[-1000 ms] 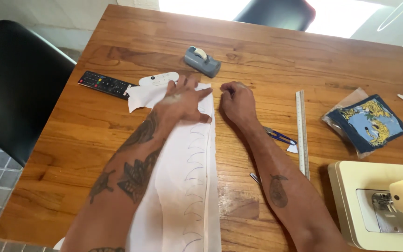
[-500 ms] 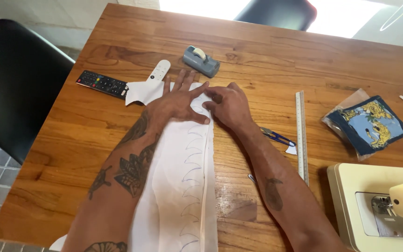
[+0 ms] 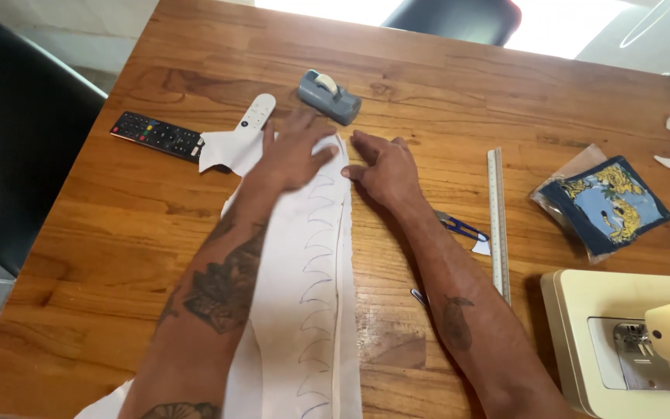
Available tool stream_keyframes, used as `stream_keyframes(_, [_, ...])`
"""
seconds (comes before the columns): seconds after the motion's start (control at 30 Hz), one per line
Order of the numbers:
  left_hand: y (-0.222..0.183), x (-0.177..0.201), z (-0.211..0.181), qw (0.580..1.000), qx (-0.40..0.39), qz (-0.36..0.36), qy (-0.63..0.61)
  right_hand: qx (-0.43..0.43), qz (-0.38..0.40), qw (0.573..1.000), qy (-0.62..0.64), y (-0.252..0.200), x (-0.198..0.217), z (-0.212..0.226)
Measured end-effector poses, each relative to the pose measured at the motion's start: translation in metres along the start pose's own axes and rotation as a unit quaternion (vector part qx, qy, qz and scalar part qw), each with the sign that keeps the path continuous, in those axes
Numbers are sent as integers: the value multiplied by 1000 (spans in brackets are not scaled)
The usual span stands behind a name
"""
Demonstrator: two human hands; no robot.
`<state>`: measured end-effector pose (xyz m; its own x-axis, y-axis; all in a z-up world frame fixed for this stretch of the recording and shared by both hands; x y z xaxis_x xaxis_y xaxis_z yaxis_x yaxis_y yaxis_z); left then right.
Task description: Cutting and preparing a fabric pattern on a wooden table using scissors and a pen.
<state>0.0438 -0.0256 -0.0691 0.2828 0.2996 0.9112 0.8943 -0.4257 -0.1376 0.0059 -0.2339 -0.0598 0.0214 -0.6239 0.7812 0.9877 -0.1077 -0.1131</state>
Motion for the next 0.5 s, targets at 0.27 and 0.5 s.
stream_keyframes(0.27, [26,-7,4,981,35,-193,-7,11,-12,1000,24,-7,5,8])
stream_keyframes(0.5, [9,8,1,922,-191,-293,-168,53,-38,996,55,-8,-2,9])
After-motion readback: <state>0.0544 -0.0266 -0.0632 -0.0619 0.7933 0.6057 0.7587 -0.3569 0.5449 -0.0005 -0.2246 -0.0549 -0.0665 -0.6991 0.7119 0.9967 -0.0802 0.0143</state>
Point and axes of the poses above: each hand's wrist, its own y-axis towards the middle knuckle, its own x-axis out of the back of the hand, z = x × y, the point moved 4 cm from there along y, towards the middle knuckle, and after that the axes turned 1 degree about -x, right-handed, at the moved point
